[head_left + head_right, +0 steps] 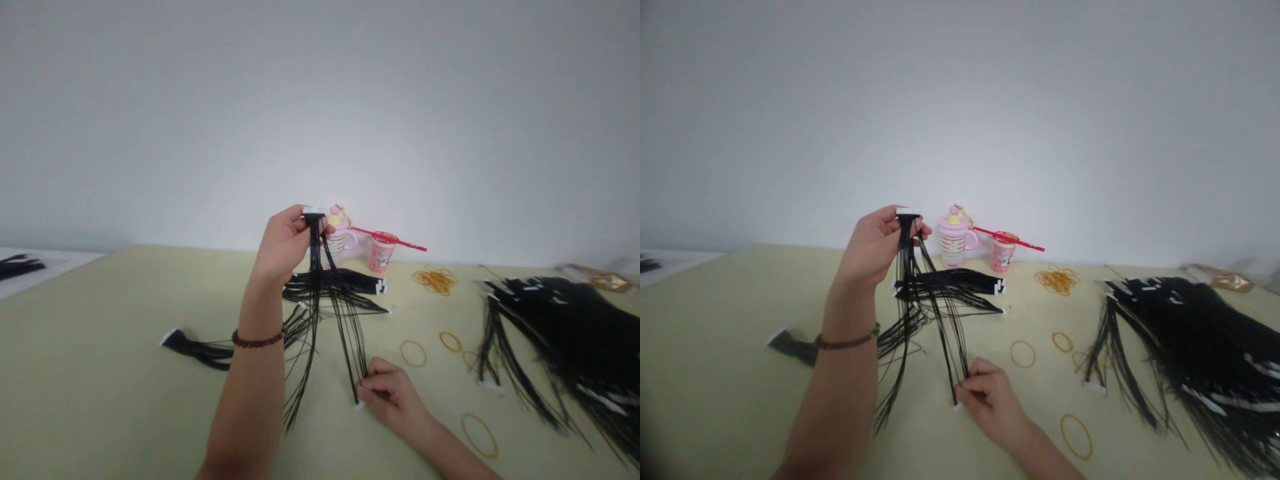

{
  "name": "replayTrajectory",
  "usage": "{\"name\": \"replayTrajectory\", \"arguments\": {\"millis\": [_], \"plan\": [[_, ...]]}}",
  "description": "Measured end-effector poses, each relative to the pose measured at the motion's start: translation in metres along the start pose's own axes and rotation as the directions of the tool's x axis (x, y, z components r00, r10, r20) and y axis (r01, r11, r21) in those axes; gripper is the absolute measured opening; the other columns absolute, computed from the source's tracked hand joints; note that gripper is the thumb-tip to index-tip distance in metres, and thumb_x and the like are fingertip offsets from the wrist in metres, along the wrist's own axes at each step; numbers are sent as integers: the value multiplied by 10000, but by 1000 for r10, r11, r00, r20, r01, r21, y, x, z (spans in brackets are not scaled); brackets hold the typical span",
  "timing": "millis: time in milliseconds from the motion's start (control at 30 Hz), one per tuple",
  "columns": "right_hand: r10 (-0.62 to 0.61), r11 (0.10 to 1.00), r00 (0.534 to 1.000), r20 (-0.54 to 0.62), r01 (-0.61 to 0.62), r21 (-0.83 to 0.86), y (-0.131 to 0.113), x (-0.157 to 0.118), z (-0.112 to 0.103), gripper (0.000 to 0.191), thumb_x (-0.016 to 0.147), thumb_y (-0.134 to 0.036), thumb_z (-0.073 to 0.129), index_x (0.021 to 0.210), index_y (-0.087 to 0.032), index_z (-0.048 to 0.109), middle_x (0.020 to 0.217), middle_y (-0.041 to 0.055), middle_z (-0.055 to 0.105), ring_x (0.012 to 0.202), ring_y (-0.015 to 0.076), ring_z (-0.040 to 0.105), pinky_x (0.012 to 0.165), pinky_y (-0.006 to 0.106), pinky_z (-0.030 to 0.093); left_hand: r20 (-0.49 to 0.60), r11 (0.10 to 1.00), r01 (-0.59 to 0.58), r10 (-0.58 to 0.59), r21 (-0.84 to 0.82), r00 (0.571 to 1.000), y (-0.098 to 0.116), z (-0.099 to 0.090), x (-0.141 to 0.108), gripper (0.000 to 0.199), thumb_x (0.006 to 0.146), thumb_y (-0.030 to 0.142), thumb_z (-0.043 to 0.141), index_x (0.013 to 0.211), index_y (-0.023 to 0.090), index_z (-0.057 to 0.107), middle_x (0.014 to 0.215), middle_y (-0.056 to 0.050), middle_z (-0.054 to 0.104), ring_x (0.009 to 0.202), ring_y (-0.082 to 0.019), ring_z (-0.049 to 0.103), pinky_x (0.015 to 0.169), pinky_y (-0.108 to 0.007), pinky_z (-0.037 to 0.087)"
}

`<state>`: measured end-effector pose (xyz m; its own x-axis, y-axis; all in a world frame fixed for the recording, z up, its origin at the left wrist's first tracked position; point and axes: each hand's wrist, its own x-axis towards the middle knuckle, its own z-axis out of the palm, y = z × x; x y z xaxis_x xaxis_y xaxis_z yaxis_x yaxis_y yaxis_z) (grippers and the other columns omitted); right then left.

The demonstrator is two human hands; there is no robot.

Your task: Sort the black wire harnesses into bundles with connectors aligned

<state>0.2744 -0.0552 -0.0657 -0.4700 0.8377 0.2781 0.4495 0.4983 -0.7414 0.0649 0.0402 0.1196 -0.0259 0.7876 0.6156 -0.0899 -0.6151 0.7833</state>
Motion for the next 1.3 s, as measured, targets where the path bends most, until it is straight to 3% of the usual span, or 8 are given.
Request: {"name": "replayTrajectory", "arguments": {"millis": [133,233,367,500,900,1067,1167,1300], "plan": [[-11,998,1000,-10,11,-57,1,1,6,343,828,-235,500,500,-138,526,625,-4,400,616,95,448,551,217,300,-33,994,65,-63,90,997,-2,-7,1,291,630,263,744,839,130,592,722,-38,668,672,-121,621,629,-205,487],[-15,998,1000,-20,14,-61,12,4,14,264,778,-196,529,524,-141,575,630,-6,414,619,93,451,533,216,282,-66,957,64,-47,284,997,0,-17,1,366,623,280,732,932,153,586,733,-26,667,684,-133,614,625,-214,473],[-3,994,999,33,7,-111,30,15,24,191,685,-176,620,497,-148,599,620,-25,375,599,85,422,527,223,262,30,812,-28,13,583,999,5,-32,2,339,667,374,663,932,163,651,808,-42,666,705,-160,605,623,-238,475],[5,984,1000,-4,-6,-179,35,25,27,171,663,-164,648,494,-159,625,610,-27,366,580,87,410,515,232,252,-64,674,29,28,738,998,10,-40,-1,374,647,437,646,905,174,705,723,-35,676,570,-164,585,602,-269,454],[-8,929,993,-116,-36,-369,12,20,17,109,726,-149,608,626,-145,651,659,2,567,634,116,521,553,215,348,-222,644,47,194,763,956,28,-29,-44,340,653,417,614,889,191,709,681,-31,658,615,-183,585,629,-267,428],[21,900,988,-155,-86,-428,6,15,4,165,865,-271,544,838,-125,614,861,28,624,814,145,589,748,327,474,-344,666,14,368,746,864,25,-19,-76,400,726,458,559,992,183,673,697,-24,588,586,-147,518,598,-257,408],[43,888,983,-176,-118,-444,8,16,-1,223,885,-318,522,983,-130,591,973,49,617,859,158,601,773,363,499,-310,603,-79,512,794,801,20,-15,-84,386,759,454,546,974,163,679,662,-14,519,583,-138,466,588,-251,390],[42,885,977,-208,-133,-446,15,17,-3,240,886,-316,520,1032,-135,579,1018,59,607,892,169,597,790,377,497,-262,562,-122,552,818,791,12,-14,-87,380,785,437,540,991,145,669,679,-15,503,610,-132,456,617,-241,393]]}}
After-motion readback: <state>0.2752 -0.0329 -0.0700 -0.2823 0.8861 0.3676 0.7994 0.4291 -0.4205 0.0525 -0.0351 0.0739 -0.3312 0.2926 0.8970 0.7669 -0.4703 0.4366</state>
